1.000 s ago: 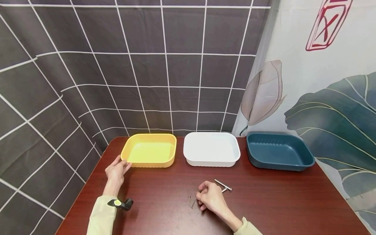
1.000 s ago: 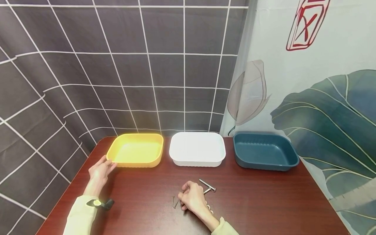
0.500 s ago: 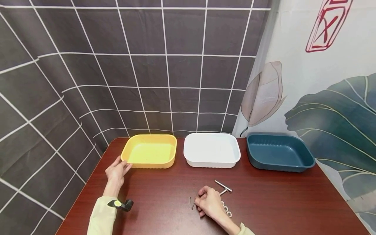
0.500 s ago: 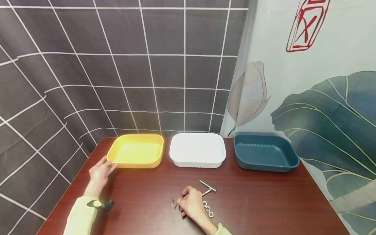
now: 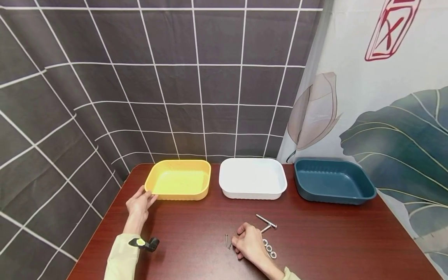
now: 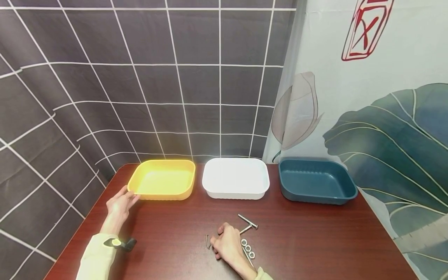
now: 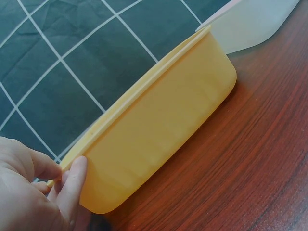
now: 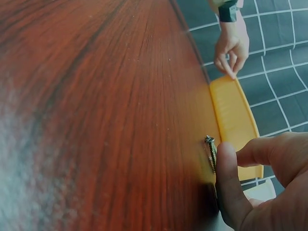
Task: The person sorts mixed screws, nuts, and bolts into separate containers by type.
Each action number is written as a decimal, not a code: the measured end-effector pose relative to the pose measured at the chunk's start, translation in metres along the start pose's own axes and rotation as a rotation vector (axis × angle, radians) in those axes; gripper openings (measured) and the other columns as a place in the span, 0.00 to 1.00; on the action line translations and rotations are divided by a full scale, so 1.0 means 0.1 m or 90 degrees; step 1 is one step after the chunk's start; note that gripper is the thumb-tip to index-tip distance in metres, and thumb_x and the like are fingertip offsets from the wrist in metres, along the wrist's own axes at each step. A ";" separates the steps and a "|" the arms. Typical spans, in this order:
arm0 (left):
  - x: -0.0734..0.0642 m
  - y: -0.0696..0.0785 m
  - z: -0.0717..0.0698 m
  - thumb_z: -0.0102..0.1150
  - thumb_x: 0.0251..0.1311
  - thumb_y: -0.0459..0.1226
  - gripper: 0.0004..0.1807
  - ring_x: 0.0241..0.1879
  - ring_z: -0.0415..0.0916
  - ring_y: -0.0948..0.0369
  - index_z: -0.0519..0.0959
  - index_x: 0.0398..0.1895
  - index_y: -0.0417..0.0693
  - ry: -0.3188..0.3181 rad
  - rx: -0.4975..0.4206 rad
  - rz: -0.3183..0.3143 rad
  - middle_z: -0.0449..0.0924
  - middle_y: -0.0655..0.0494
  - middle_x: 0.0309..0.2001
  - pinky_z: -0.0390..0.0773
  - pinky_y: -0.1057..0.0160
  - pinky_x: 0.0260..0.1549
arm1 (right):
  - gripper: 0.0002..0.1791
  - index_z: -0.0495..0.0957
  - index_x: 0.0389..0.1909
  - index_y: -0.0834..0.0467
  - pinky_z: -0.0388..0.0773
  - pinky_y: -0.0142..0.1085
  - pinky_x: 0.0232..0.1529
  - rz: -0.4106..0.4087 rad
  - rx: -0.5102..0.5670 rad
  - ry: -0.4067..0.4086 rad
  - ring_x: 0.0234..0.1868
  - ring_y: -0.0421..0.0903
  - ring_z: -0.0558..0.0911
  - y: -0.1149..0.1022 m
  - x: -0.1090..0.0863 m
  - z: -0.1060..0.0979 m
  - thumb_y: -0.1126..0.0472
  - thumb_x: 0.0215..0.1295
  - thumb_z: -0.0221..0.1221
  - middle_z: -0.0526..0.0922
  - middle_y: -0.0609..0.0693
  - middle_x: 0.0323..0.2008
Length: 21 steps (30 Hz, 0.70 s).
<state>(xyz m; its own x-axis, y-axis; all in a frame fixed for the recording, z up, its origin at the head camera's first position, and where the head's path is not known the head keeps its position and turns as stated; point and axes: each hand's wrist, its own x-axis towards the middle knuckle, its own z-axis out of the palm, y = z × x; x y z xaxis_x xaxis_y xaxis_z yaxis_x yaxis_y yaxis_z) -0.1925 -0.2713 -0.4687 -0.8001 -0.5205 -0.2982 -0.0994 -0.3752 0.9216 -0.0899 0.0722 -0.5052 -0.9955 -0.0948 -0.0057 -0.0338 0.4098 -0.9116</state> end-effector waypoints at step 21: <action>0.00 0.00 0.00 0.51 0.63 0.21 0.33 0.28 0.85 0.65 0.63 0.73 0.40 0.001 0.009 0.001 0.82 0.56 0.35 0.86 0.66 0.41 | 0.13 0.72 0.21 0.58 0.76 0.31 0.16 -0.067 -0.208 0.096 0.05 0.32 0.70 -0.03 0.04 0.10 0.64 0.45 0.69 0.70 0.39 0.06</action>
<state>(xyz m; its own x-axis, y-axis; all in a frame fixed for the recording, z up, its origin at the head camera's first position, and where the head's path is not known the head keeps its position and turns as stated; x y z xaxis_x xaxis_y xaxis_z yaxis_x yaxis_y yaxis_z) -0.1930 -0.2712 -0.4691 -0.7995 -0.5219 -0.2973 -0.1066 -0.3638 0.9253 -0.0931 0.0619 -0.5069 -0.9861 -0.0270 0.1637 -0.1387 0.6756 -0.7241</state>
